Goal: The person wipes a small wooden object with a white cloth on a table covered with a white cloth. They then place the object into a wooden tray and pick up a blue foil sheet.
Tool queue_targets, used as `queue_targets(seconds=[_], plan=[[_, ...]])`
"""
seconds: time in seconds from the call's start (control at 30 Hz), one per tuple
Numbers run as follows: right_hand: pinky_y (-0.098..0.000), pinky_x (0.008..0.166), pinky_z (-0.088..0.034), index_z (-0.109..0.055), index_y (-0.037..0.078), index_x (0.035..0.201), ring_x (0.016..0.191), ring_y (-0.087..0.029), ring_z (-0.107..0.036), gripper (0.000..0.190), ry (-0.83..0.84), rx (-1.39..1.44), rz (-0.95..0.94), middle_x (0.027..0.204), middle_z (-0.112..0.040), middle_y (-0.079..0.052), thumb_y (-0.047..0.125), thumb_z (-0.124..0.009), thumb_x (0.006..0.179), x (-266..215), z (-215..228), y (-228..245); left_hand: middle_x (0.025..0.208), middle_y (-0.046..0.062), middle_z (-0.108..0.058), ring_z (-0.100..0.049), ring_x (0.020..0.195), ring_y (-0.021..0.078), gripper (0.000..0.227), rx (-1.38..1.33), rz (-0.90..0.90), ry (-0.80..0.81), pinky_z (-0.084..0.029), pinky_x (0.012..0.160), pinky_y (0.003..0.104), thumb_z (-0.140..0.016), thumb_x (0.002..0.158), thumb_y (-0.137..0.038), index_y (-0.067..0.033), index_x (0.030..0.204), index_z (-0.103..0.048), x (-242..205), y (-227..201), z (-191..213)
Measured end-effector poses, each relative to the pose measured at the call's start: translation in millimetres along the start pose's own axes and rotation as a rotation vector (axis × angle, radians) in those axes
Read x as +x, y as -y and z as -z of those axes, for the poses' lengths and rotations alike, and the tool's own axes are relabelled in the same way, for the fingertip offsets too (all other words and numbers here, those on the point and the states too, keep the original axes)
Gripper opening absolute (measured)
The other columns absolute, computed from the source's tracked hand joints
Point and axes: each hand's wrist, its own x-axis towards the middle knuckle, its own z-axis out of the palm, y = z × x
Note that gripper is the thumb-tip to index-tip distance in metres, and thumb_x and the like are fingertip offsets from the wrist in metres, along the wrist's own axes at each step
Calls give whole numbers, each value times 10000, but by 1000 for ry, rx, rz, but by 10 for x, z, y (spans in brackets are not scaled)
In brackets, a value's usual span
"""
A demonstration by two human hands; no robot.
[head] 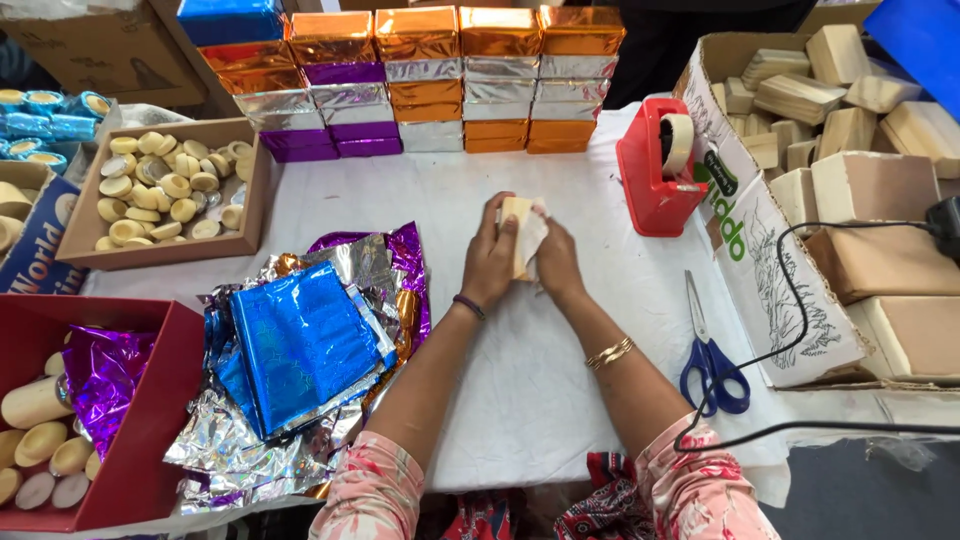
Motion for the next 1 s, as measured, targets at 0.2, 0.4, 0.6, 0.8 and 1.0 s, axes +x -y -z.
queue_targets(seconds=[0.2, 0.4, 0.6, 0.8, 1.0], plan=[[-303, 845, -520, -693, -45, 1175, 906, -181, -677, 487, 279, -311, -123, 1004, -752, -158, 390, -507, 1062, -227, -295, 612, 1310, 151, -635, -659, 1122, 262, 411, -168, -116, -256, -538, 961, 368, -401, 1101, -364, -174, 1464, -434, 240, 426, 150], [-308, 678, -491, -663, -57, 1091, 769, -138, -591, 462, 76, 169, -243, 908, -667, -63, 387, -534, 1108, 28, -34, 231, 1289, 160, -619, -631, 1088, 252, 423, -160, -13, 61, -529, 924, 363, -416, 1092, -311, -176, 1493, -404, 168, 365, -80], [-335, 583, -491, -670, 62, 1147, 658, -179, -631, 382, 105, 171, -333, 860, -711, -62, 342, -462, 991, -197, -196, 484, 1289, 180, -636, -653, 1080, 250, 400, -195, -108, -106, -552, 927, 354, -419, 1111, -298, -140, 1478, -443, 171, 356, 24], [-309, 756, -529, -708, -51, 1033, 799, -163, -627, 453, 317, -107, -296, 909, -711, -99, 364, -530, 1075, -156, -170, 483, 1408, 216, -545, -627, 1136, 305, 430, -226, -159, -193, -531, 948, 408, -413, 1113, -319, -144, 1505, -389, 309, 697, 90], [-281, 757, -538, -671, 25, 1089, 838, -133, -668, 423, 18, 210, -408, 972, -704, -59, 387, -455, 1055, -48, -59, 737, 1229, 193, -697, -692, 1107, 279, 462, 13, -17, 38, -530, 939, 378, -494, 1044, -321, -180, 1483, -467, 28, 119, -22]])
